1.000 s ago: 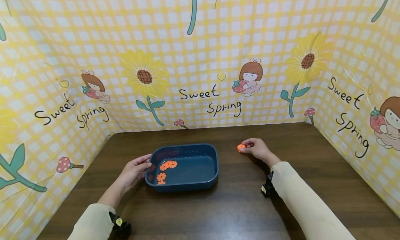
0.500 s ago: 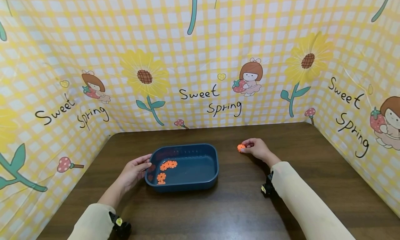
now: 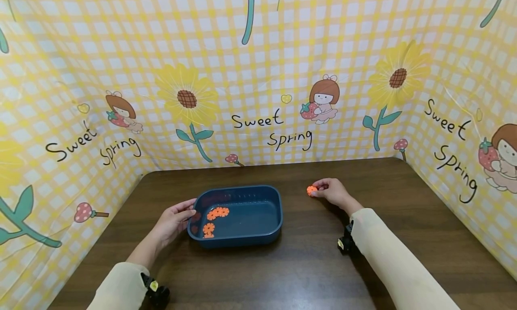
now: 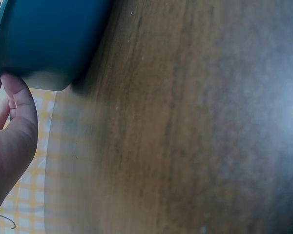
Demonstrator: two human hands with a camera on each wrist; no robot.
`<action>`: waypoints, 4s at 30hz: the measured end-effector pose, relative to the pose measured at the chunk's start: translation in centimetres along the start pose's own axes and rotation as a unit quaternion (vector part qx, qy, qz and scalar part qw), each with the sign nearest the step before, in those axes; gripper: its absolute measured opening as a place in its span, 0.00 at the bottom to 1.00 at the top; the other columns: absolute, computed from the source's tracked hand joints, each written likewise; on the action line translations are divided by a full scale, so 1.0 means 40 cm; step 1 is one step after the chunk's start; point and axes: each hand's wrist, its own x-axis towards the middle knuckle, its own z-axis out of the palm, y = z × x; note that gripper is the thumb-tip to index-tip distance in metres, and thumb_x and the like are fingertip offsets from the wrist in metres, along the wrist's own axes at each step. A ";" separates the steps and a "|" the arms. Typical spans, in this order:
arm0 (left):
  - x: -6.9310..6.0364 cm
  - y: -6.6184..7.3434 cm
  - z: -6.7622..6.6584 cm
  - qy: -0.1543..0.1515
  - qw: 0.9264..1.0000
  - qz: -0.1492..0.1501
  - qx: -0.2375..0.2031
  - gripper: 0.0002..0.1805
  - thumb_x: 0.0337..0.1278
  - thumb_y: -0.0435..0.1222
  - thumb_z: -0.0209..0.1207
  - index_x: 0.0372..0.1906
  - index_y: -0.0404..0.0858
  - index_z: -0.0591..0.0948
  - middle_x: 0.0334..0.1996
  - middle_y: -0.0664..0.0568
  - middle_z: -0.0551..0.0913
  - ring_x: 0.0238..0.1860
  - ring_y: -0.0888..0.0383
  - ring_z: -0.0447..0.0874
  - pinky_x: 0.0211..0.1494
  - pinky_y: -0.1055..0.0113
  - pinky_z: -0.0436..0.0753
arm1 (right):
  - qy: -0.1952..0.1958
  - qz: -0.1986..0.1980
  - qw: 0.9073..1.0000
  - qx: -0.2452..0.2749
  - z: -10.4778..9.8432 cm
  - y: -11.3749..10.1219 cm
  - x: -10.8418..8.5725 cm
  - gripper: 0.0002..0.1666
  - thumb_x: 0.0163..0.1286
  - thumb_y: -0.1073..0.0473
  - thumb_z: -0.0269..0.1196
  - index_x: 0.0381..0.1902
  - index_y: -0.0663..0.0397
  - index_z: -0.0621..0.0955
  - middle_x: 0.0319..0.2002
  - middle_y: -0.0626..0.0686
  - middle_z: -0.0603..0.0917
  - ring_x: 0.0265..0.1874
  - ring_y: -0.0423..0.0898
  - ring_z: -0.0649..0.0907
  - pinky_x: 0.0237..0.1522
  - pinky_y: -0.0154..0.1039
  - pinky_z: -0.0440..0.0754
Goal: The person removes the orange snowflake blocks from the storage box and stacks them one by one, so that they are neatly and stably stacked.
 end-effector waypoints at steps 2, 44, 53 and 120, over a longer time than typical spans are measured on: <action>0.002 -0.001 -0.001 0.002 1.000 -0.002 0.005 0.28 0.68 0.31 0.55 0.71 0.30 0.64 0.43 0.50 0.78 0.51 0.52 0.81 0.53 0.63 0.80 | -0.001 0.000 1.000 0.001 0.000 0.000 0.000 0.18 0.59 0.63 0.71 0.46 0.66 0.83 0.35 0.55 0.80 0.32 0.47 0.76 0.34 0.37 0.76; 0.005 0.001 -0.001 0.008 1.000 -0.002 0.011 0.28 0.68 0.32 0.56 0.70 0.31 0.66 0.44 0.51 0.77 0.48 0.56 0.82 0.52 0.64 0.80 | -0.030 -0.050 0.995 0.087 0.165 -0.280 -0.001 0.17 0.62 0.60 0.70 0.49 0.58 0.83 0.38 0.54 0.82 0.38 0.49 0.78 0.38 0.38 0.78; 0.011 -0.005 -0.003 0.004 1.000 -0.002 0.016 0.29 0.67 0.33 0.57 0.70 0.32 0.66 0.44 0.51 0.78 0.49 0.55 0.81 0.53 0.63 0.80 | -0.076 -0.054 0.992 0.088 0.260 -0.364 -0.011 0.16 0.62 0.60 0.70 0.48 0.56 0.84 0.35 0.53 0.80 0.36 0.48 0.77 0.39 0.41 0.80; 0.011 -0.009 -0.006 0.000 1.000 0.008 -0.004 0.27 0.66 0.32 0.58 0.68 0.31 0.68 0.42 0.52 0.78 0.44 0.58 0.79 0.49 0.65 0.81 | -0.308 -0.126 0.936 -0.118 0.589 -0.440 -0.020 0.23 0.59 0.63 0.71 0.54 0.52 0.84 0.37 0.45 0.81 0.33 0.37 0.77 0.40 0.28 0.76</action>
